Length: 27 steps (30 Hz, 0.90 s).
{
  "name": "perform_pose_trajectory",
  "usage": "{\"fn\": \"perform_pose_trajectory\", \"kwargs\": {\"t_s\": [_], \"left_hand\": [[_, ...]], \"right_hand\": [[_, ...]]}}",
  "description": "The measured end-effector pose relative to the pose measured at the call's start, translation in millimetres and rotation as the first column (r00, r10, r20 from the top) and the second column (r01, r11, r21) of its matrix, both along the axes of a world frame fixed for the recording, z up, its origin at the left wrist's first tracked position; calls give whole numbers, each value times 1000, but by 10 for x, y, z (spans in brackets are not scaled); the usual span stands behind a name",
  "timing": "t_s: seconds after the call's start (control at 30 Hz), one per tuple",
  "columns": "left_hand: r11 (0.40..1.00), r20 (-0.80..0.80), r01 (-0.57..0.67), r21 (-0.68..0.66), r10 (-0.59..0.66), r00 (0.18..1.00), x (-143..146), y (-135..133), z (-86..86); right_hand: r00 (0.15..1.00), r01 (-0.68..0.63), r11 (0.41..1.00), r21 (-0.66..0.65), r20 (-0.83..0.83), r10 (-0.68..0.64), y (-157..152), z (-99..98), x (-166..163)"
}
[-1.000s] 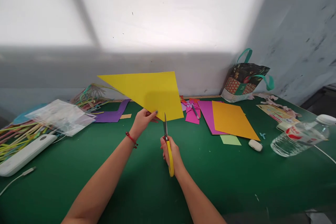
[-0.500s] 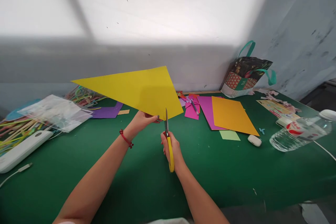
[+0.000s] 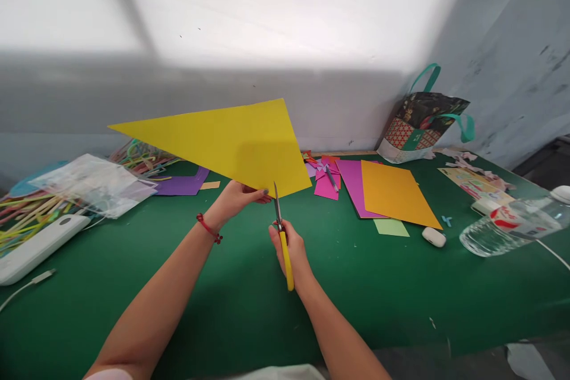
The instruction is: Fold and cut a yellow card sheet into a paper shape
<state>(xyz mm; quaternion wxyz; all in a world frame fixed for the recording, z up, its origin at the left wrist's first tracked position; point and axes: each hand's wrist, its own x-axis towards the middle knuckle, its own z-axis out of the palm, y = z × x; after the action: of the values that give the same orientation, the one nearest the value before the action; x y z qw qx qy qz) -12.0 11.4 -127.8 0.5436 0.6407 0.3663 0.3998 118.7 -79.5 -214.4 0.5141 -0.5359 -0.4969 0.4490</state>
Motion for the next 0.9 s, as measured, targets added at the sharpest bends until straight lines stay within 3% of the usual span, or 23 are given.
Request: {"fn": "perform_pose_trajectory", "kwargs": {"t_s": [0.43,0.9], "left_hand": [[999,-108,36,36,-32,994,-30,-5,7],[997,-180,52,62,-40,983,-37,-75,129]], "right_hand": [[998,-35,998,-45,-57,32,-4,-13,-5],[996,-40,999,21,75,38,-24,-7,26]]}}
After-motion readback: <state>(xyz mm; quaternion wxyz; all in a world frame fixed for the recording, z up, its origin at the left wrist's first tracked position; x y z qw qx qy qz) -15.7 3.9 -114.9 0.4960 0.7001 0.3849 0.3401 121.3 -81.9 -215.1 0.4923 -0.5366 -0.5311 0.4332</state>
